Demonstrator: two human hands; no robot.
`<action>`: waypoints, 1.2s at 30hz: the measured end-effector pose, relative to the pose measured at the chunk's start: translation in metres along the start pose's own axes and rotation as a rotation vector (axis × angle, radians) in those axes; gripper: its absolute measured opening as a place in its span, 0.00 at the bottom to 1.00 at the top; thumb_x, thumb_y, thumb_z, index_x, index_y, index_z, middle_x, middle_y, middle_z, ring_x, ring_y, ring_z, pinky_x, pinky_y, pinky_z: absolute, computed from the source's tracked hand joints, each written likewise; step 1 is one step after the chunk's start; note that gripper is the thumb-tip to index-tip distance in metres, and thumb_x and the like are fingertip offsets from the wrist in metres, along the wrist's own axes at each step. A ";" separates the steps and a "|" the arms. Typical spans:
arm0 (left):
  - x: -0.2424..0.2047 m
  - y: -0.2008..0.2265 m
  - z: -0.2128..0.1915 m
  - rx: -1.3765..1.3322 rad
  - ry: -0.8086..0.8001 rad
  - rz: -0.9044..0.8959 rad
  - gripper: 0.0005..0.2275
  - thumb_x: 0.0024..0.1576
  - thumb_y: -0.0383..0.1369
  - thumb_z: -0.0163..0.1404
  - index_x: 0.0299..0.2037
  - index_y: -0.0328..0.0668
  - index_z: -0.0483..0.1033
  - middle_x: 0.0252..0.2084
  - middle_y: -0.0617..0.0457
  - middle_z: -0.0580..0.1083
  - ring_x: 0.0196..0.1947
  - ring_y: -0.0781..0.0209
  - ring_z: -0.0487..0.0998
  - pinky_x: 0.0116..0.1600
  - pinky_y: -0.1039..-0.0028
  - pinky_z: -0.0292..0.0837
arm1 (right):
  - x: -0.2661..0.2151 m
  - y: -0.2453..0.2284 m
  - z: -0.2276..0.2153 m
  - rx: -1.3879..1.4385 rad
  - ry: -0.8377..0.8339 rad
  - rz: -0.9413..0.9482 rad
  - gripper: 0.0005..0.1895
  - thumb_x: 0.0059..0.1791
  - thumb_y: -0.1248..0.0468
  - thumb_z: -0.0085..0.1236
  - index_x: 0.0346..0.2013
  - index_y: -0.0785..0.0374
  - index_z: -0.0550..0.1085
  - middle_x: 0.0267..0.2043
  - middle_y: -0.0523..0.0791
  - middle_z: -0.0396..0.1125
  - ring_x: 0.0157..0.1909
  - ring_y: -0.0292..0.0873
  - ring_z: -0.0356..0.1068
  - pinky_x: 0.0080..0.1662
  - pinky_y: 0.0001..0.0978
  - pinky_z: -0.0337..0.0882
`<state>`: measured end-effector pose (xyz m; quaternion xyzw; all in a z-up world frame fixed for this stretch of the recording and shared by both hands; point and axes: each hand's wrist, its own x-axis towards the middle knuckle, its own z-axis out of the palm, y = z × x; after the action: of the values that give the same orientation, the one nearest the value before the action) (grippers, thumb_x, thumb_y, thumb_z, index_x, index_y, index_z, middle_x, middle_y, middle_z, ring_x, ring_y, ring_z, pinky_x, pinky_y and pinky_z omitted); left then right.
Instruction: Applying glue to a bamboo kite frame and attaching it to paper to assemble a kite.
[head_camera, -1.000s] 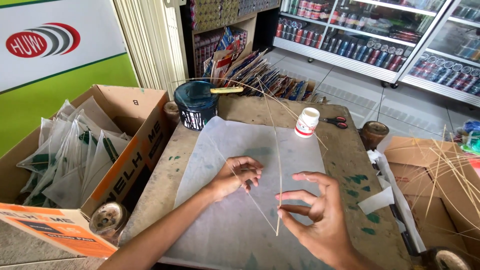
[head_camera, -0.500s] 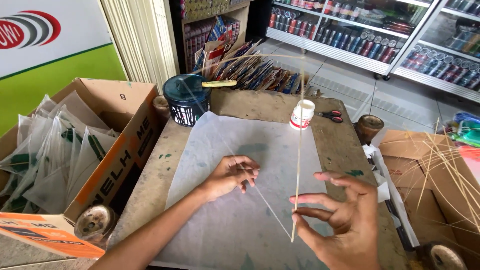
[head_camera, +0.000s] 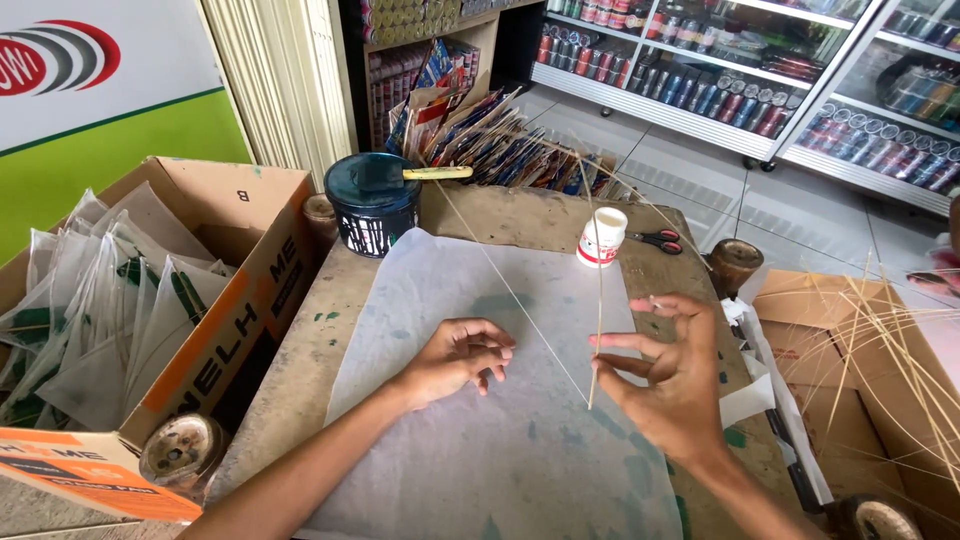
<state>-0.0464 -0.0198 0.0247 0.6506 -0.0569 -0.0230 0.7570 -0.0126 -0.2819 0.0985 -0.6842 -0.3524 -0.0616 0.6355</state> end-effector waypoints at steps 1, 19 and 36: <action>0.000 0.000 0.000 0.001 0.002 -0.003 0.08 0.57 0.22 0.57 0.45 0.29 0.79 0.36 0.45 0.78 0.32 0.59 0.80 0.28 0.75 0.76 | -0.002 0.004 -0.001 0.003 0.000 0.002 0.48 0.32 0.89 0.59 0.58 0.58 0.49 0.61 0.52 0.52 0.50 0.56 0.78 0.46 0.38 0.85; 0.004 0.005 0.016 -0.045 0.080 -0.192 0.12 0.58 0.15 0.46 0.51 0.28 0.74 0.50 0.39 0.78 0.50 0.47 0.85 0.48 0.67 0.86 | -0.011 0.041 0.014 0.004 -0.063 0.248 0.45 0.34 0.86 0.61 0.58 0.62 0.52 0.60 0.52 0.54 0.53 0.54 0.78 0.47 0.38 0.86; -0.005 -0.009 0.082 -0.214 -0.003 -0.235 0.23 0.53 0.17 0.57 0.58 0.24 0.61 0.44 0.24 0.78 0.43 0.32 0.83 0.48 0.46 0.83 | -0.018 0.045 0.011 0.082 0.102 0.255 0.35 0.35 0.84 0.60 0.54 0.67 0.60 0.53 0.56 0.57 0.45 0.63 0.78 0.43 0.48 0.84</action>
<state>-0.0602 -0.1017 0.0276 0.5682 0.0212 -0.1182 0.8140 -0.0052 -0.2767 0.0497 -0.6927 -0.2319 -0.0006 0.6829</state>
